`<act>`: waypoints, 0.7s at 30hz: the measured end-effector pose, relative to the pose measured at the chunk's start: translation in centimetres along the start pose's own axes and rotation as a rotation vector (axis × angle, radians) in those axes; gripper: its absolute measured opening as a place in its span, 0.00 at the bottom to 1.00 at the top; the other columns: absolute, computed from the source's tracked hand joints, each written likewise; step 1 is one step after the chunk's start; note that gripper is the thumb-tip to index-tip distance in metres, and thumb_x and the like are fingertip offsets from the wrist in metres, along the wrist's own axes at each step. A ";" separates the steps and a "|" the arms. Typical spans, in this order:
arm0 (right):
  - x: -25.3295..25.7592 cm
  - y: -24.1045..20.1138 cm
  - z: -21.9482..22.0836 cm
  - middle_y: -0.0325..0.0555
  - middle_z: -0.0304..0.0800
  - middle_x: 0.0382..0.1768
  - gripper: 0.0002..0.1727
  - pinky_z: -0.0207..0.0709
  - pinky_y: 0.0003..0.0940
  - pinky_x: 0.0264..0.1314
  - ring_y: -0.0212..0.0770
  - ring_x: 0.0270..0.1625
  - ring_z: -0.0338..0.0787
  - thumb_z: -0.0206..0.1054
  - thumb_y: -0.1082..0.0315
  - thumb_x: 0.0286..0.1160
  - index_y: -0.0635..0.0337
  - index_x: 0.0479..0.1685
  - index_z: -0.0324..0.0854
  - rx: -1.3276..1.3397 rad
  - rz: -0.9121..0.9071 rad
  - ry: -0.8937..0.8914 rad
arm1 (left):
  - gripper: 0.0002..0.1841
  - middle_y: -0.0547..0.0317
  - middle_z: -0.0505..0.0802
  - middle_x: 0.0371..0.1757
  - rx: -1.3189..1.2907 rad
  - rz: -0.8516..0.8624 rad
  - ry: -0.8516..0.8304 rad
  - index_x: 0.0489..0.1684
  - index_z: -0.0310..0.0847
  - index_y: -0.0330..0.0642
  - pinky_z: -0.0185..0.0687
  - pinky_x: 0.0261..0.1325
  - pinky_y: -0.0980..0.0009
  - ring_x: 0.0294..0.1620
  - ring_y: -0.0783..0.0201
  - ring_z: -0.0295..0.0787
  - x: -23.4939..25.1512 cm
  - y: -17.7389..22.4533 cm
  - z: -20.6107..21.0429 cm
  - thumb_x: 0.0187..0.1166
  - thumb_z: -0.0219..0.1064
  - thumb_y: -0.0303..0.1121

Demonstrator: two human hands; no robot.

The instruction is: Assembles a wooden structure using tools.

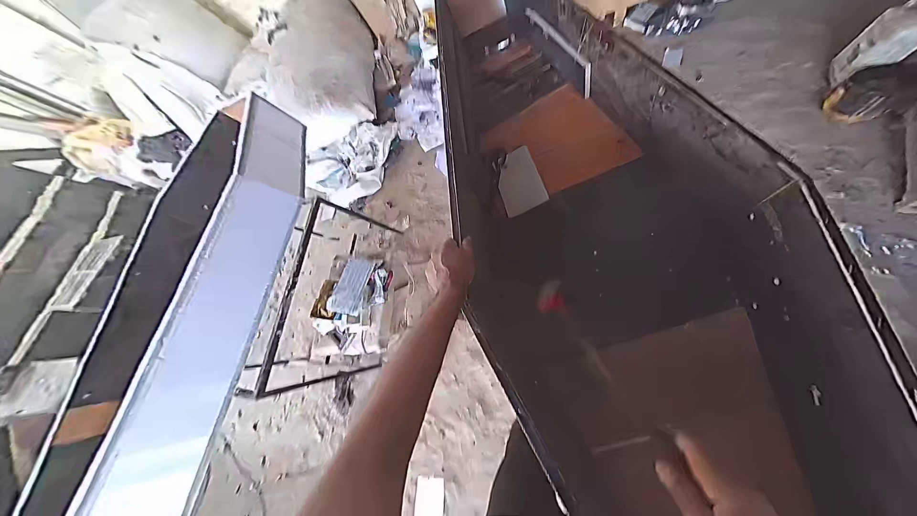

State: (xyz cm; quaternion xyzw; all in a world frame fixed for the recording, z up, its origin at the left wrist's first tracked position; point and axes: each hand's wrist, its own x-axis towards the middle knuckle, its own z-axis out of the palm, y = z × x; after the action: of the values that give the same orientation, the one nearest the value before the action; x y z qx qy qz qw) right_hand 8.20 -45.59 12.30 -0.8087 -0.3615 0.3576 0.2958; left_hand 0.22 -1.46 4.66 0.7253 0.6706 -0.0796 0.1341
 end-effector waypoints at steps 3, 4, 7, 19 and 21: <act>0.6 -1.0 0.0 0.41 0.83 0.30 0.18 0.81 0.32 0.23 0.33 0.23 0.83 0.54 0.55 0.92 0.58 0.67 0.71 0.244 -0.228 0.412 | 0.38 0.34 0.92 0.55 -0.006 0.057 0.037 0.53 0.87 0.35 0.80 0.59 0.31 0.62 0.35 0.89 0.6 -1.7 1.4 0.87 0.47 0.65; 0.9 -0.7 0.9 0.33 0.80 0.29 0.16 0.79 0.26 0.22 0.28 0.23 0.80 0.52 0.50 0.93 0.47 0.66 0.70 0.315 -0.259 0.496 | 0.38 0.31 0.90 0.59 -0.052 0.053 0.047 0.56 0.86 0.33 0.78 0.63 0.30 0.66 0.34 0.87 1.6 -2.2 2.5 0.86 0.48 0.64; -0.6 1.8 4.6 0.29 0.79 0.22 0.16 0.79 0.27 0.19 0.27 0.19 0.80 0.51 0.45 0.92 0.45 0.52 0.75 0.308 -0.148 0.485 | 0.35 0.37 0.91 0.60 -0.079 0.014 0.087 0.57 0.86 0.39 0.76 0.64 0.32 0.67 0.39 0.86 3.6 -1.6 3.9 0.81 0.52 0.65; 1.1 2.1 -1.9 0.34 0.81 0.29 0.20 0.78 0.29 0.19 0.29 0.22 0.80 0.52 0.50 0.93 0.57 0.64 0.74 0.269 -0.092 0.350 | 0.33 0.40 0.93 0.52 0.019 -0.025 0.092 0.45 0.87 0.40 0.79 0.55 0.32 0.60 0.40 0.90 1.7 -0.8 2.1 0.83 0.51 0.65; 2.2 1.5 -2.6 0.27 0.84 0.27 0.13 0.80 0.23 0.22 0.25 0.22 0.83 0.55 0.46 0.90 0.41 0.55 0.78 0.604 -0.321 0.537 | 0.33 0.40 0.93 0.52 0.023 -0.031 0.102 0.45 0.86 0.41 0.78 0.55 0.32 0.60 0.40 0.90 2.0 -1.0 2.4 0.82 0.51 0.65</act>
State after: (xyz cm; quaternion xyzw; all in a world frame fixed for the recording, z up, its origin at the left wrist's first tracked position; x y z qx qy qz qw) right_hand 11.86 -45.27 11.90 -0.6836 -0.2720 0.1736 0.6547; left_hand -0.42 -0.18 1.73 0.7195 0.6866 -0.0524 0.0903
